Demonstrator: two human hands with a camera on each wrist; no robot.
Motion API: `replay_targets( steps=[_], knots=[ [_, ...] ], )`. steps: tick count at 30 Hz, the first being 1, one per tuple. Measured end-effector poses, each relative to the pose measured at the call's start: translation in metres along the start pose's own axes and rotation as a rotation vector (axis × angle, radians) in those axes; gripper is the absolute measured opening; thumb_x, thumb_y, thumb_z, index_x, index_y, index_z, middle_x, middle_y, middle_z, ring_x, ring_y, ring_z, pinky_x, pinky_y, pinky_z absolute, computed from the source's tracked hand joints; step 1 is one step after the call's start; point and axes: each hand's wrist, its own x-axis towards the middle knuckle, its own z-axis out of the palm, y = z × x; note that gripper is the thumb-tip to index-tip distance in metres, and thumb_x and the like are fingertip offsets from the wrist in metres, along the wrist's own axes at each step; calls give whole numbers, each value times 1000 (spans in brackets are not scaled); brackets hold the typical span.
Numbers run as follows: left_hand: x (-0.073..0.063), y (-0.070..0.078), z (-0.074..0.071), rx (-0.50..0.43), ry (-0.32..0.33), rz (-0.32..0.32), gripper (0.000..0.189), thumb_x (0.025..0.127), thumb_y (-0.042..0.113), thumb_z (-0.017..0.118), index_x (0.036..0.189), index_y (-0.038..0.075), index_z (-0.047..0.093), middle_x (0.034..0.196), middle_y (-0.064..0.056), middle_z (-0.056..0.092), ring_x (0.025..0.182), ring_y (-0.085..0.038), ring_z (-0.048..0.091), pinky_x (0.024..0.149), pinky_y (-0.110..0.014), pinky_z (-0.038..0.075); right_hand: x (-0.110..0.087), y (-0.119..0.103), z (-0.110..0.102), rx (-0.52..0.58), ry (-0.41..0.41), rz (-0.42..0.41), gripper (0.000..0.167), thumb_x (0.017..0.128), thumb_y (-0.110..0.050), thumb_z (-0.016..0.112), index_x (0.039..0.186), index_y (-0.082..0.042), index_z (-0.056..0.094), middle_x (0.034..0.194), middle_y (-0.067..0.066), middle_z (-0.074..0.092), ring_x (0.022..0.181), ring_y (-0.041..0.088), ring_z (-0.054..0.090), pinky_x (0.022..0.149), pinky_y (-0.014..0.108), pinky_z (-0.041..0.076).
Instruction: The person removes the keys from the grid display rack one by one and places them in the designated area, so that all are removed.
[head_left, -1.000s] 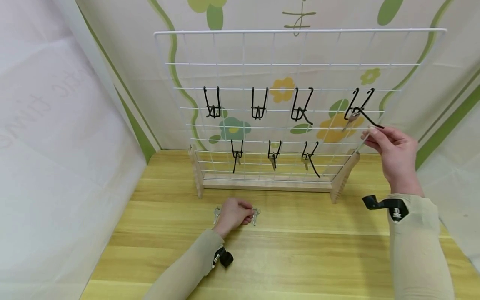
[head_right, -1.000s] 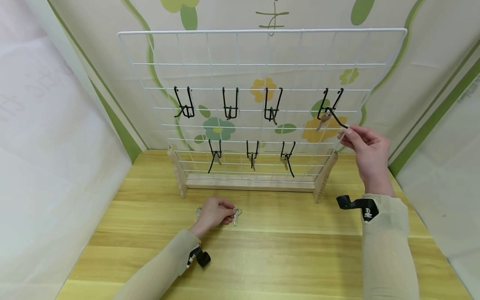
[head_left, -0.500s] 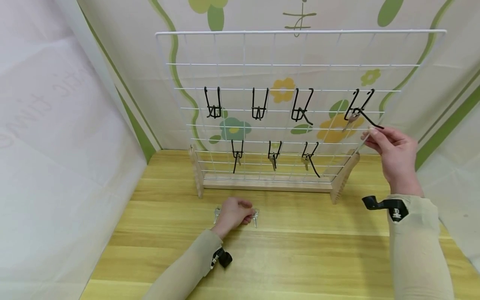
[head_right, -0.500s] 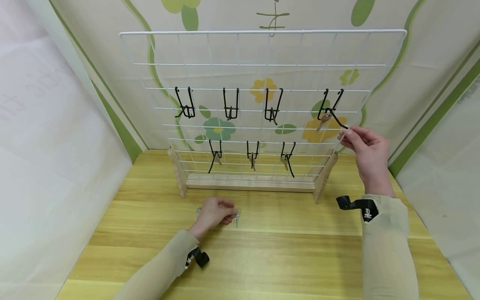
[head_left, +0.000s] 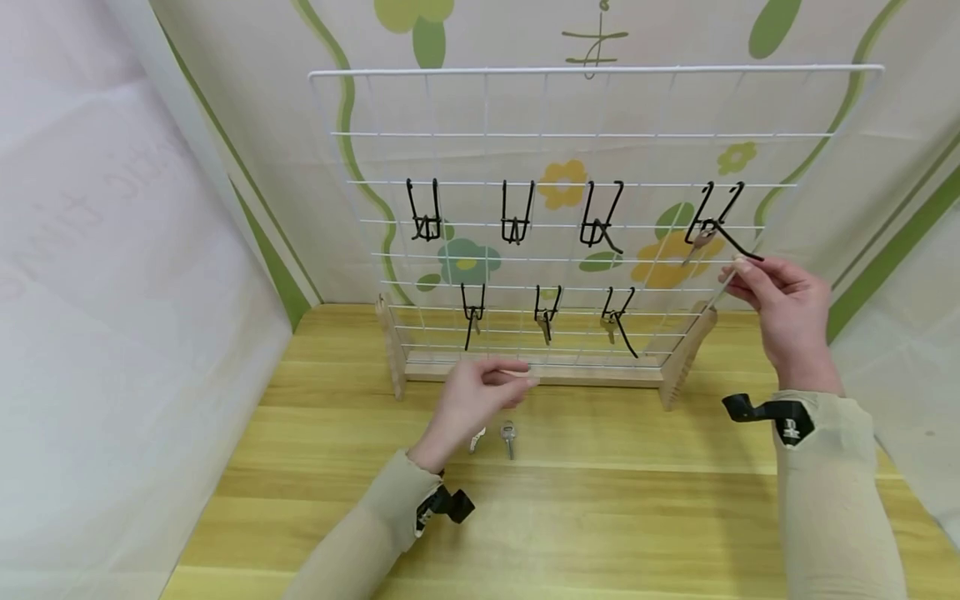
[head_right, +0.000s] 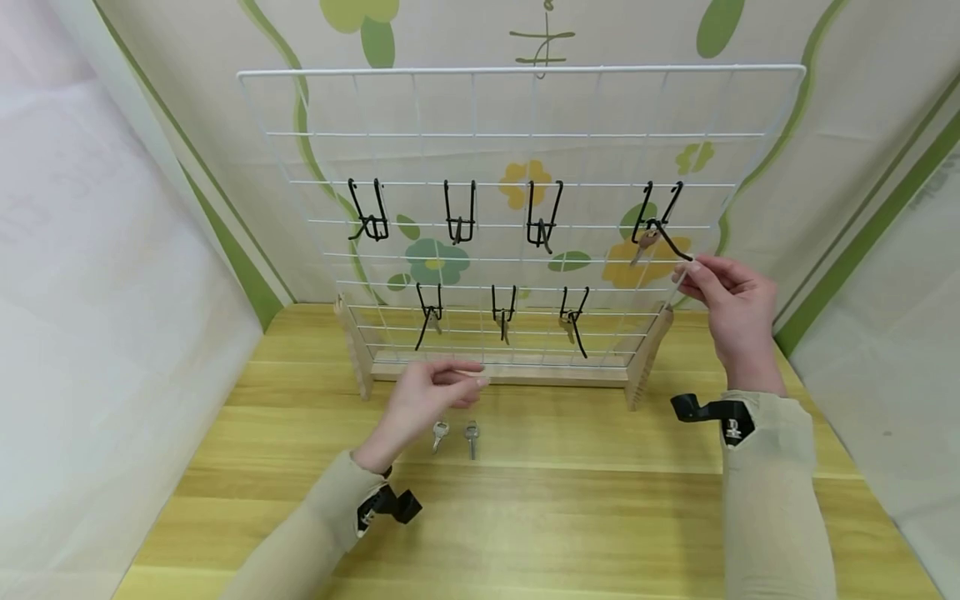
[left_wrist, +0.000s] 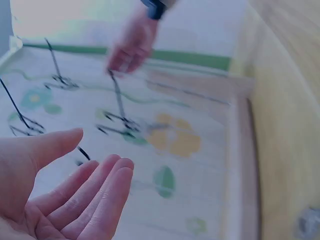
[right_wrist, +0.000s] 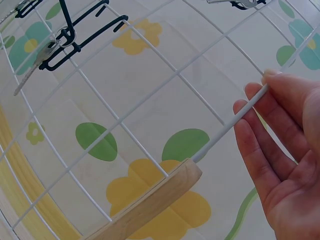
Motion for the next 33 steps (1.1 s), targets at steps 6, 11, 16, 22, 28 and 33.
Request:
replay_targets(
  steps=[6, 11, 16, 22, 28, 33],
  knots=[
    [2, 52, 19, -21, -92, 131, 25, 90, 29, 81, 113, 19, 77, 98, 8, 75, 88, -14, 72, 78, -32, 59, 0, 0, -2, -5, -3, -8, 28, 92, 2, 72, 114, 18, 67, 95, 17, 75, 88, 24, 73, 82, 31, 56],
    [18, 86, 40, -96, -149, 248, 27, 90, 28, 81, 114, 16, 77, 100, 11, 75, 89, -12, 72, 79, -30, 59, 0, -1, -4, -19, 3, -7, 29, 92, 1, 72, 116, 17, 67, 96, 17, 74, 89, 24, 73, 82, 31, 56],
    [40, 114, 57, -103, -156, 320, 28, 92, 28, 80, 115, 14, 76, 100, 13, 74, 90, -7, 70, 81, -25, 57, 1, -1, -2, -31, 2, -17, 30, 92, 0, 73, 115, 18, 66, 96, 17, 74, 88, 25, 72, 82, 30, 57],
    [67, 140, 70, -18, -131, 331, 24, 94, 29, 78, 114, 16, 77, 99, 15, 73, 86, -1, 68, 77, -20, 55, 2, 0, 2, 13, -27, -44, 27, 92, 5, 71, 112, 21, 65, 94, 19, 73, 87, 27, 73, 82, 34, 56],
    [87, 153, 81, 54, -77, 332, 25, 92, 30, 79, 115, 18, 77, 96, 16, 73, 83, 3, 67, 72, -17, 54, 3, 0, 3, 24, -28, -35, 26, 93, 4, 71, 112, 20, 65, 94, 20, 73, 86, 27, 73, 82, 34, 56],
    [98, 147, 91, 36, -28, 351, 28, 92, 25, 80, 118, 17, 76, 99, 13, 74, 83, 4, 67, 72, -15, 54, 2, 1, 2, 43, -32, -46, 26, 93, 5, 69, 112, 22, 62, 94, 21, 73, 85, 27, 74, 81, 34, 57]
  ],
)
